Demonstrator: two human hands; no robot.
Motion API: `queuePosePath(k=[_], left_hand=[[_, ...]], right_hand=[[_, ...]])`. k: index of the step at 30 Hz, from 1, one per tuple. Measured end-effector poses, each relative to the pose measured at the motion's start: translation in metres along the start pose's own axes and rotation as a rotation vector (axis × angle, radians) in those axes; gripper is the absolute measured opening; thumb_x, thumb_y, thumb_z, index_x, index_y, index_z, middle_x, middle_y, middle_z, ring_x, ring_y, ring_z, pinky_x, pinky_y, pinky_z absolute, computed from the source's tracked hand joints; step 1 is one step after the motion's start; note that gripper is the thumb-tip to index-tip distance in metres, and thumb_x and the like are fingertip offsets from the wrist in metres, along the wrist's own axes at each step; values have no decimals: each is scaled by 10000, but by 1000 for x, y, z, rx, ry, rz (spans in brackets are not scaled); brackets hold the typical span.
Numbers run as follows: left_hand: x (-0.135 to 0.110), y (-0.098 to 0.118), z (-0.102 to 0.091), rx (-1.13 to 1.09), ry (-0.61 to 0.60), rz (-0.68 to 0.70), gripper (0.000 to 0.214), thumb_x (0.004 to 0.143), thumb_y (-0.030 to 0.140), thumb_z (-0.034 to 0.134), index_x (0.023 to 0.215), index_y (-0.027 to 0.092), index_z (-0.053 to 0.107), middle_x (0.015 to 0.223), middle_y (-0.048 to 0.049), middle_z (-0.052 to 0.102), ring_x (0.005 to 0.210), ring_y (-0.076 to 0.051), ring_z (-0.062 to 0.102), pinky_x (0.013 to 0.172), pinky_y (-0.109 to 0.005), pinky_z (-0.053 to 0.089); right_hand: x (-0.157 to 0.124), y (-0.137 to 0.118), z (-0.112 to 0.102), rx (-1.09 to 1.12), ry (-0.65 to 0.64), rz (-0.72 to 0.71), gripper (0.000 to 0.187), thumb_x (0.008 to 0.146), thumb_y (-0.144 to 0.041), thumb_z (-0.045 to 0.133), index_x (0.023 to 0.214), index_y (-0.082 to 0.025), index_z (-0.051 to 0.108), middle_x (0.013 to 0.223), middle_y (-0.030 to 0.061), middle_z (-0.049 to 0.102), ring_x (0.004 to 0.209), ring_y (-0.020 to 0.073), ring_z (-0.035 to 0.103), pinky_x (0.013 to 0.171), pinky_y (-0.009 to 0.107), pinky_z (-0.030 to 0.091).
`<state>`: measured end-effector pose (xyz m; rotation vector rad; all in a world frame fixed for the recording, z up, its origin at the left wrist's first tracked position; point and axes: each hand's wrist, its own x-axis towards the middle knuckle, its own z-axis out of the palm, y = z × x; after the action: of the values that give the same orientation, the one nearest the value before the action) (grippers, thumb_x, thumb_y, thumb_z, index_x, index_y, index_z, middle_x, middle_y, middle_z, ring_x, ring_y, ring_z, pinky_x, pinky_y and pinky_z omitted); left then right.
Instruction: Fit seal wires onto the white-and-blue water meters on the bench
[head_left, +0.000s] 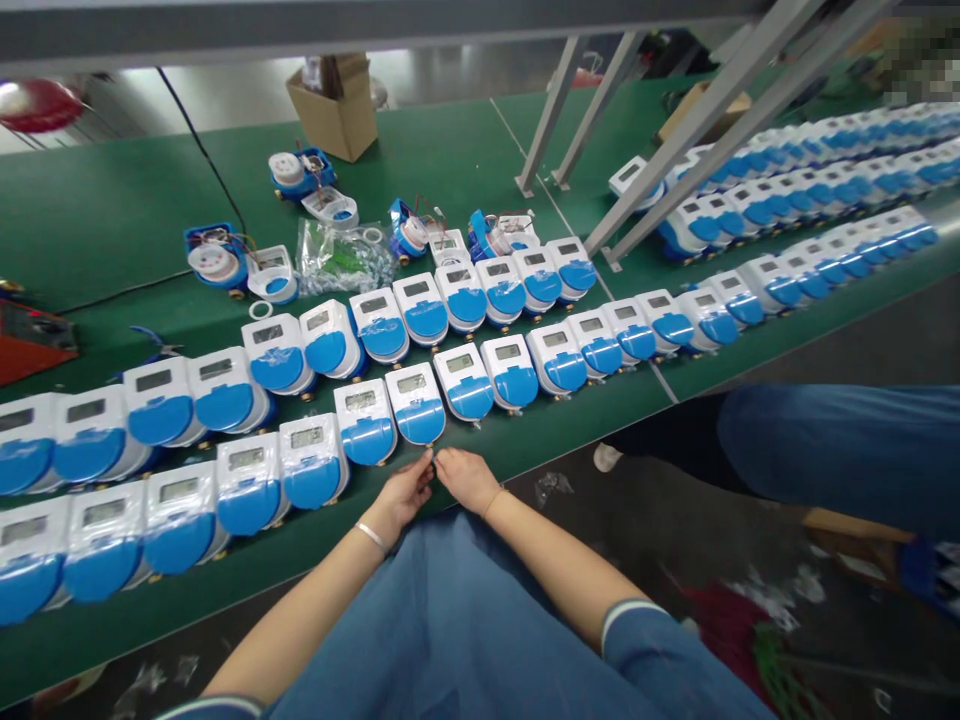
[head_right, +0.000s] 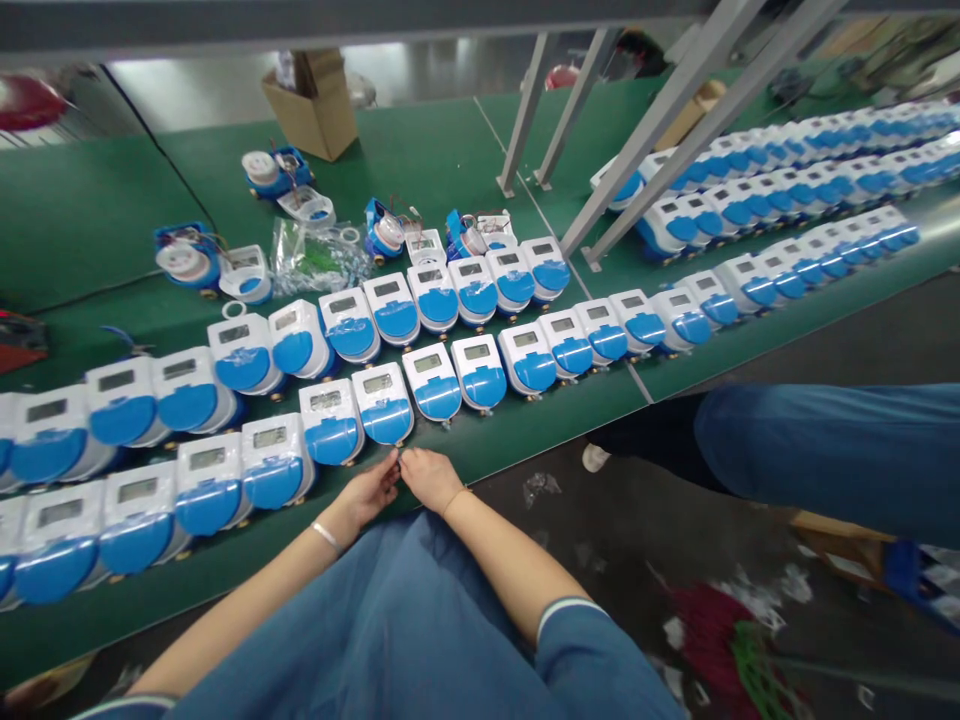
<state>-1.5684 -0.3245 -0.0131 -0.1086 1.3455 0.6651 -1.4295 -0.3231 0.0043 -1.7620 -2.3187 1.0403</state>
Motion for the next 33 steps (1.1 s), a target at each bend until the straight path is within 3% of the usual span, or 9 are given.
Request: queuePosePath(k=[2, 4, 8, 11, 17, 21, 23, 29, 33], left_hand=[[4, -2, 0, -29, -26, -18, 318, 504, 301, 854, 667, 140, 634, 582, 10, 592, 560, -90, 531, 490, -208, 314], [8, -5, -1, -43, -57, -7, 280, 531, 266, 845, 656, 128, 636, 582, -3, 602, 545, -86, 529, 470, -202, 310], [13, -9, -3, -34, -74, 82, 252, 548, 246, 836, 645, 111, 647, 615, -27, 633, 552, -87, 539, 485, -205, 340], [15, -11, -4, -43, -61, 123, 273, 532, 267, 843, 666, 116, 659, 637, -24, 646, 574, -91, 549, 502, -206, 355], [18, -14, -3, -113, -36, 138, 279, 525, 263, 846, 687, 122, 667, 619, -13, 636, 565, -87, 533, 479, -205, 338], [19, -13, 2, -137, -85, 214, 289, 520, 254, 847, 715, 119, 682, 666, -28, 659, 606, -99, 557, 538, -209, 394], [19, -12, 3, -140, -99, 228, 299, 522, 263, 846, 731, 121, 687, 680, -28, 665, 600, -99, 555, 546, -214, 403], [22, -17, 3, -191, -25, 176, 252, 567, 238, 823, 756, 132, 694, 690, -22, 670, 579, -93, 546, 499, -206, 371], [25, -19, 2, -159, -46, 217, 263, 548, 233, 832, 747, 127, 696, 727, -32, 679, 626, -102, 562, 550, -202, 410]], right_hand=[[-1, 0, 3, 68, 19, -4, 200, 911, -253, 397, 840, -169, 564, 901, 108, 621, 852, 193, 572, 719, 260, 408], [3, -1, 7, 339, 2, 127, 185, 888, -240, 428, 758, -171, 539, 816, 86, 603, 789, 171, 559, 678, 242, 412], [18, -5, 13, 793, -183, 374, 280, 882, -195, 340, 627, -179, 455, 559, 6, 483, 507, 106, 453, 499, 194, 371], [19, -5, 12, 823, -251, 418, 291, 883, -194, 295, 651, -175, 469, 548, 2, 487, 472, 101, 446, 479, 195, 364], [9, -5, 4, 534, 5, 264, 146, 835, -289, 484, 739, -190, 533, 838, 71, 616, 826, 185, 568, 705, 256, 414], [26, -8, 1, 666, -225, 379, 275, 867, -194, 342, 629, -176, 479, 577, 18, 522, 527, 120, 506, 511, 214, 404], [30, -10, 0, 677, -252, 392, 296, 865, -159, 300, 612, -178, 452, 543, 5, 500, 458, 103, 469, 476, 207, 394], [11, -5, -2, 484, 6, 262, 118, 856, -273, 466, 819, -185, 535, 977, 100, 617, 950, 209, 560, 810, 294, 410], [20, -6, 1, 964, -151, 530, 189, 849, -198, 429, 683, -173, 517, 800, 64, 625, 747, 158, 581, 657, 245, 417]])
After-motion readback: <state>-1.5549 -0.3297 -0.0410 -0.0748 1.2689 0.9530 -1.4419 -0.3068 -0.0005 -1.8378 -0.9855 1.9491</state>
